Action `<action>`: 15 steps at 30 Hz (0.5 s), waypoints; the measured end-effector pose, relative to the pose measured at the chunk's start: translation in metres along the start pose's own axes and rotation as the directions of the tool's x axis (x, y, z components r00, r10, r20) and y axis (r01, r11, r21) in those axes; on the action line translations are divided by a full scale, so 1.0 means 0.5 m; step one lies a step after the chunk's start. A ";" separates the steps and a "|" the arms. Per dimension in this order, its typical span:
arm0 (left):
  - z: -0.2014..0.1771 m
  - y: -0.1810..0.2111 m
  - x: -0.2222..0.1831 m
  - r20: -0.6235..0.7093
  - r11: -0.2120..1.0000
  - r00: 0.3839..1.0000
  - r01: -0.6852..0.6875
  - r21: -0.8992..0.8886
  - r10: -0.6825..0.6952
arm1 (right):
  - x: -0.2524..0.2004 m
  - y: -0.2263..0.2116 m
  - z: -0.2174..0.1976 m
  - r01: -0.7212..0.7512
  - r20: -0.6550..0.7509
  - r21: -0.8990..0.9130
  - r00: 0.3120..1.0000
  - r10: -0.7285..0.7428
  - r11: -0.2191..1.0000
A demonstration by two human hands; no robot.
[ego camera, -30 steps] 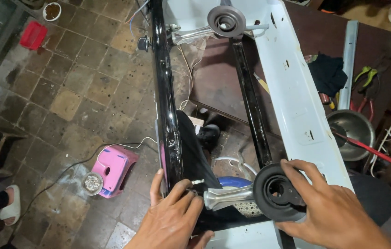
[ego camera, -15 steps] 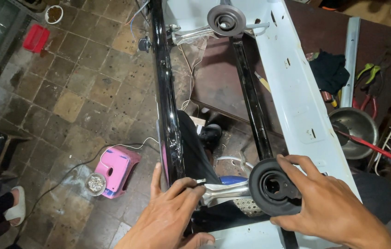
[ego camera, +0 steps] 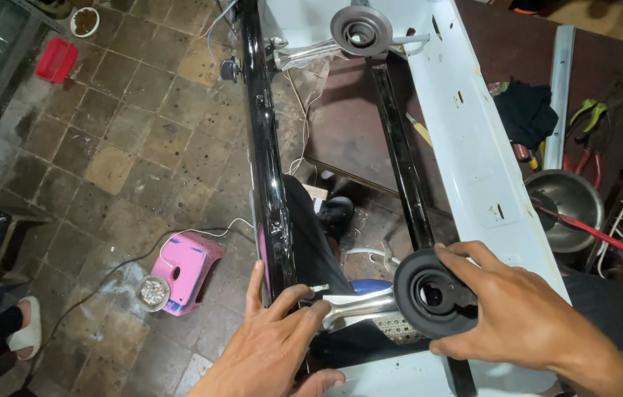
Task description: Assembling a gas stove by installing the burner assembly into the frame and securing it with screws.
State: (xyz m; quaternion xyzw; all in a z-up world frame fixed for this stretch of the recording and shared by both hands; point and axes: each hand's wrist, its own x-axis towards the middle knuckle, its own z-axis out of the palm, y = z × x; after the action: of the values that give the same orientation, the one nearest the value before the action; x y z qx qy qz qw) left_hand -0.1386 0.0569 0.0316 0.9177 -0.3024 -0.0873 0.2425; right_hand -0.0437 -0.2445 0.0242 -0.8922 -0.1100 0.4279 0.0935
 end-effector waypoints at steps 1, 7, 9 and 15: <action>-0.003 0.002 0.002 0.000 1.000 1.000 0.002 0.000 -0.002 | 0.003 0.006 0.007 0.001 0.001 -0.001 1.000 -0.001 1.000; -0.004 0.003 0.003 0.008 0.999 1.000 -0.010 -0.036 0.010 | -0.004 -0.001 0.019 0.041 -0.073 -0.069 0.996 -0.046 0.997; -0.003 0.004 0.004 0.013 0.999 1.000 -0.027 -0.038 0.027 | -0.010 -0.007 0.014 -0.032 0.027 -0.065 0.999 0.034 0.997; 0.000 0.005 0.013 0.003 0.997 0.997 -0.082 -0.007 0.082 | -0.010 -0.004 0.022 -0.008 0.030 -0.024 1.000 0.008 1.000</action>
State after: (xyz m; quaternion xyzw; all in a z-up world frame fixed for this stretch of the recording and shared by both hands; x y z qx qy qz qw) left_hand -0.1347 0.0514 0.0326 0.9035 -0.3399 -0.0797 0.2486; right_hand -0.0555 -0.2432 0.0219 -0.8872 -0.1129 0.4403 0.0794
